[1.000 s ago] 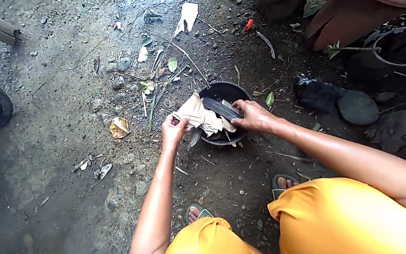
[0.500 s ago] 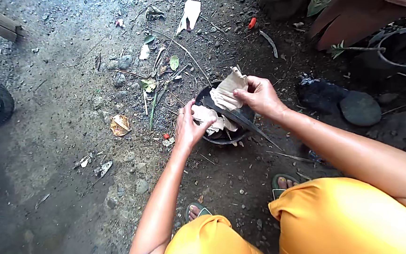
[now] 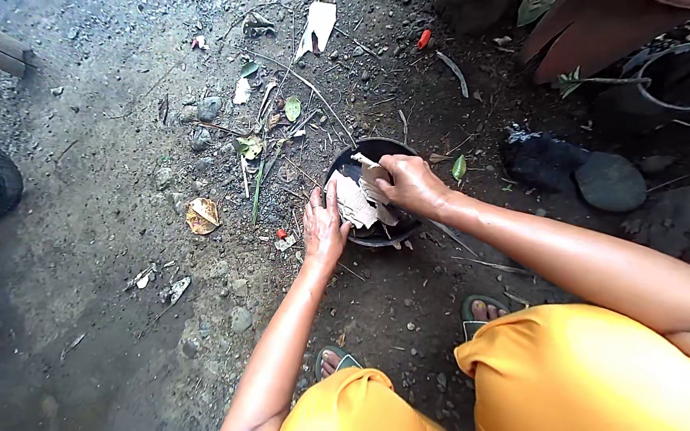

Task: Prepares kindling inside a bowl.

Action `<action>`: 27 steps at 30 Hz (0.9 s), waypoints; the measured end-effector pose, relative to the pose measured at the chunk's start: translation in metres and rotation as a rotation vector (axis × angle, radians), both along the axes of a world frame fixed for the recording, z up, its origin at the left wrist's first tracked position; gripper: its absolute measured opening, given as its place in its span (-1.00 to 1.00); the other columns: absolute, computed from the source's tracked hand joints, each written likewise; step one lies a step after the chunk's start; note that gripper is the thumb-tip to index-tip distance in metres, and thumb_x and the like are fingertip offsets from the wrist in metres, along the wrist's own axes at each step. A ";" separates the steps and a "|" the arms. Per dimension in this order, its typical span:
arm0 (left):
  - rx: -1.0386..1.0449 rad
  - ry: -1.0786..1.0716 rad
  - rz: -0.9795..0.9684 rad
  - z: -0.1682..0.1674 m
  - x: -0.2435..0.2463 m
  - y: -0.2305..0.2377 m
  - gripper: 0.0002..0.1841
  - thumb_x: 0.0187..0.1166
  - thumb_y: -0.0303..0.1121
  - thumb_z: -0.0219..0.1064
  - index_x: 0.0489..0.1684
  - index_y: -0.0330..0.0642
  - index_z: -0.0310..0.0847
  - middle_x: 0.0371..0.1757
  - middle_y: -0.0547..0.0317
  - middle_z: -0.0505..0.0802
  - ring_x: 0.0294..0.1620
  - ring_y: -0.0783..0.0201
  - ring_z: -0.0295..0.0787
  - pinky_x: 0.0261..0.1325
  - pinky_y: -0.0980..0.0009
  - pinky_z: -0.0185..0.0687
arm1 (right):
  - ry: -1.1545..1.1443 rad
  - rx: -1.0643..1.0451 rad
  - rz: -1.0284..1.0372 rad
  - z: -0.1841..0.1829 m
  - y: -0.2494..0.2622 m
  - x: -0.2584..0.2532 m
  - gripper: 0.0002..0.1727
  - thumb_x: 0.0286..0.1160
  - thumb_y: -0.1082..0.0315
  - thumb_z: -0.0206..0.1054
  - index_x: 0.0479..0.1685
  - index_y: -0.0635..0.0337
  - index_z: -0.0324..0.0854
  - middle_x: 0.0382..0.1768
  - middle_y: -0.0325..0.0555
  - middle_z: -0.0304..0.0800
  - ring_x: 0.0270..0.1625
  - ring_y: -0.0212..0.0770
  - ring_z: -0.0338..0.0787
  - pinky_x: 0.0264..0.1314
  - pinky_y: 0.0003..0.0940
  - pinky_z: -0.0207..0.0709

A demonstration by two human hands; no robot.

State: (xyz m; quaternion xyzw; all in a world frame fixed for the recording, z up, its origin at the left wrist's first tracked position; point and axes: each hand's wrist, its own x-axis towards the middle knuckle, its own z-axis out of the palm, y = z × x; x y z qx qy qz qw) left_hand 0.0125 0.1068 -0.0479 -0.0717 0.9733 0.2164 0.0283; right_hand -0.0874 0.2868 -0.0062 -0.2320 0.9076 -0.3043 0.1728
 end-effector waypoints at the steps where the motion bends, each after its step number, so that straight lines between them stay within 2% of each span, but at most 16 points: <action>1: 0.007 0.001 -0.001 0.000 -0.001 -0.001 0.00 0.25 -0.37 0.70 0.81 -0.20 0.17 0.62 -0.49 0.44 0.53 -0.43 0.48 0.49 -0.19 0.48 | -0.014 0.026 0.022 0.001 -0.003 0.001 -0.81 0.62 0.40 0.29 -0.08 0.42 0.64 -0.12 0.30 0.75 0.02 0.30 0.80 0.07 0.25 0.62; 7: 0.021 0.002 0.019 0.002 -0.003 0.000 -0.10 0.36 -0.40 0.58 0.80 -0.22 0.17 0.59 -0.41 0.51 0.52 -0.35 0.53 0.53 -0.16 0.45 | -0.029 0.199 0.110 0.017 -0.019 0.002 -0.84 0.62 0.42 0.25 -0.09 0.37 0.63 -0.11 0.28 0.75 0.01 0.29 0.81 0.01 0.21 0.64; 10: 0.007 -0.093 0.090 0.009 -0.003 0.002 -0.13 0.40 -0.40 0.44 0.83 -0.16 0.12 0.54 -0.37 0.56 0.46 -0.34 0.55 0.42 -0.23 0.43 | -0.062 0.227 0.138 0.022 -0.023 0.002 -0.89 0.57 0.48 0.26 -0.12 0.36 0.63 -0.14 0.27 0.75 0.00 0.30 0.81 -0.01 0.22 0.63; 14: 0.032 -0.159 0.137 0.013 -0.003 0.001 -0.31 0.67 -0.29 0.20 0.84 -0.13 0.11 0.38 -0.28 0.71 0.38 -0.29 0.60 0.41 -0.23 0.41 | -0.055 0.186 0.155 0.017 -0.026 0.003 -0.88 0.60 0.44 0.25 -0.14 0.33 0.64 -0.17 0.23 0.75 -0.02 0.26 0.81 -0.02 0.20 0.64; 16: 0.075 -0.156 0.146 0.013 -0.003 0.001 -0.37 0.77 -0.17 0.14 0.82 -0.13 0.15 0.30 -0.23 0.78 0.34 -0.29 0.64 0.40 -0.24 0.42 | -0.037 0.166 0.163 0.015 -0.026 0.003 -0.88 0.61 0.42 0.25 -0.16 0.32 0.64 -0.19 0.20 0.76 -0.05 0.24 0.82 -0.04 0.19 0.64; 19: 0.140 -0.161 0.155 0.014 -0.004 0.002 -0.32 0.74 -0.06 0.25 0.80 -0.10 0.17 0.24 -0.18 0.80 0.30 -0.27 0.66 0.37 -0.24 0.45 | -0.053 0.204 0.200 0.010 -0.030 0.002 -0.88 0.60 0.44 0.24 -0.15 0.33 0.64 -0.17 0.23 0.76 -0.01 0.26 0.82 -0.01 0.21 0.63; 23: 0.213 -0.146 0.131 0.016 -0.007 0.005 -0.19 0.59 -0.20 0.47 0.82 -0.13 0.11 0.32 -0.22 0.76 0.36 -0.27 0.66 0.43 -0.21 0.49 | -0.081 0.216 0.230 0.003 -0.035 -0.001 -0.86 0.62 0.46 0.23 -0.09 0.38 0.63 -0.09 0.29 0.75 0.06 0.29 0.80 0.08 0.22 0.61; 27: 0.217 -0.142 0.133 0.017 -0.007 0.005 -0.20 0.58 -0.27 0.48 0.82 -0.11 0.12 0.38 -0.22 0.73 0.39 -0.28 0.63 0.43 -0.20 0.49 | -0.068 0.210 0.234 0.002 -0.042 -0.009 -0.81 0.67 0.46 0.19 0.02 0.40 0.65 0.04 0.32 0.74 0.16 0.32 0.77 0.18 0.23 0.60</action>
